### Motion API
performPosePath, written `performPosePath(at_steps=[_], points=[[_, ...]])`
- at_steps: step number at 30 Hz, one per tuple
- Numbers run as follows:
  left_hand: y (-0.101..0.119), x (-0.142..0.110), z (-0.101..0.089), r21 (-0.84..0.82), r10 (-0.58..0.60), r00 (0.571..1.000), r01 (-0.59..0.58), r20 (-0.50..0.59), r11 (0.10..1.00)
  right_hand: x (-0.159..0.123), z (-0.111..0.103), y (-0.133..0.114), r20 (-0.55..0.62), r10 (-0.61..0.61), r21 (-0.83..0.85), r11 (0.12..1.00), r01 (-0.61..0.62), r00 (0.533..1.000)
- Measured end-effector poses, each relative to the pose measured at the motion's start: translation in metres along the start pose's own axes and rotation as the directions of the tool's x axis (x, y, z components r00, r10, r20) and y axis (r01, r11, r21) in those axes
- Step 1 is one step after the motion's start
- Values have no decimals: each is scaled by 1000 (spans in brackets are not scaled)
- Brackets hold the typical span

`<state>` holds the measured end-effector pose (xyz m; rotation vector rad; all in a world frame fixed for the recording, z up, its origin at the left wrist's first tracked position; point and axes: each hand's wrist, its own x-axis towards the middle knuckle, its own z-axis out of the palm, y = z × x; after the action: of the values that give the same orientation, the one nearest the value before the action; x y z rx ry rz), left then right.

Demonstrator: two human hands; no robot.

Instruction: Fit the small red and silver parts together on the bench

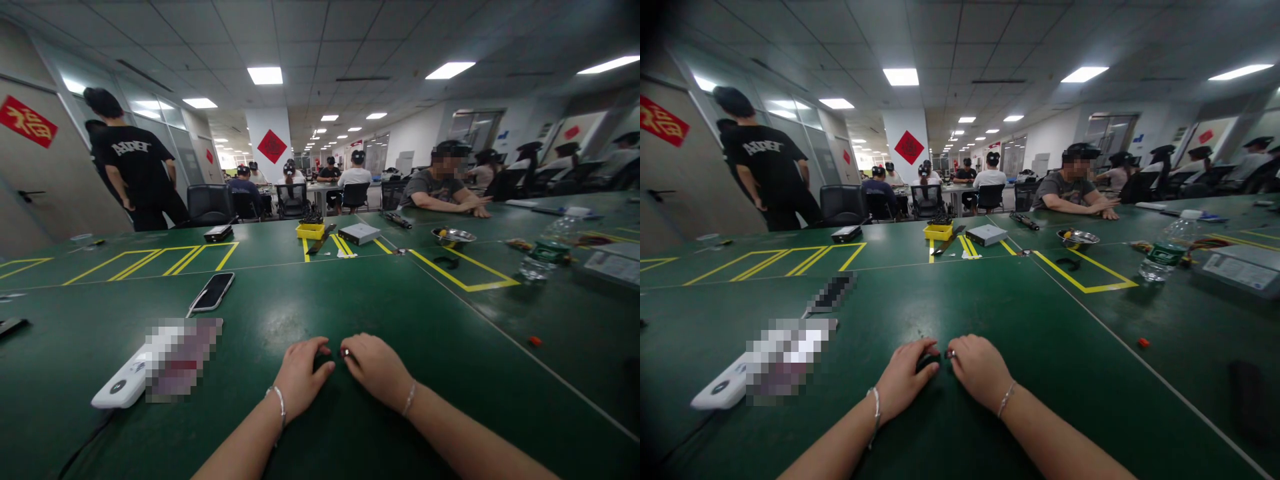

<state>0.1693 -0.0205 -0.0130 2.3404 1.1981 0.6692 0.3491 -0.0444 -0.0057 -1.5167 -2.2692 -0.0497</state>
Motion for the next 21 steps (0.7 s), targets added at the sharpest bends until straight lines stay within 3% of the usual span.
performPosePath(at_steps=[5,10,12,14,15,16,19,21], points=[[3,4,0,-34,-2,999,3,40,999,-3,18,-24,-1,-115,32,993,115,993],[2,5,-1,-69,-17,1000,18,26,997,1,3,-6,28,-137,78,988,134,990],[0,4,-1,-107,-61,998,60,-4,992,1,-8,21,-24,-25,-17,1000,25,999],[-2,4,-1,-144,-94,995,91,-16,985,-7,-23,62,-132,192,-156,965,-212,972],[-3,3,-1,-159,-97,995,93,-17,983,-14,-31,86,-193,316,-214,910,-354,929],[-3,3,-2,-169,-96,995,92,-20,981,-24,-39,110,-265,443,-247,828,-504,857],[-3,4,-3,-179,-85,996,77,-38,981,-62,-60,176,-359,737,-212,533,-819,573],[-2,4,-3,-179,-76,996,67,-46,981,-87,-69,207,-355,788,-180,470,-864,503]])
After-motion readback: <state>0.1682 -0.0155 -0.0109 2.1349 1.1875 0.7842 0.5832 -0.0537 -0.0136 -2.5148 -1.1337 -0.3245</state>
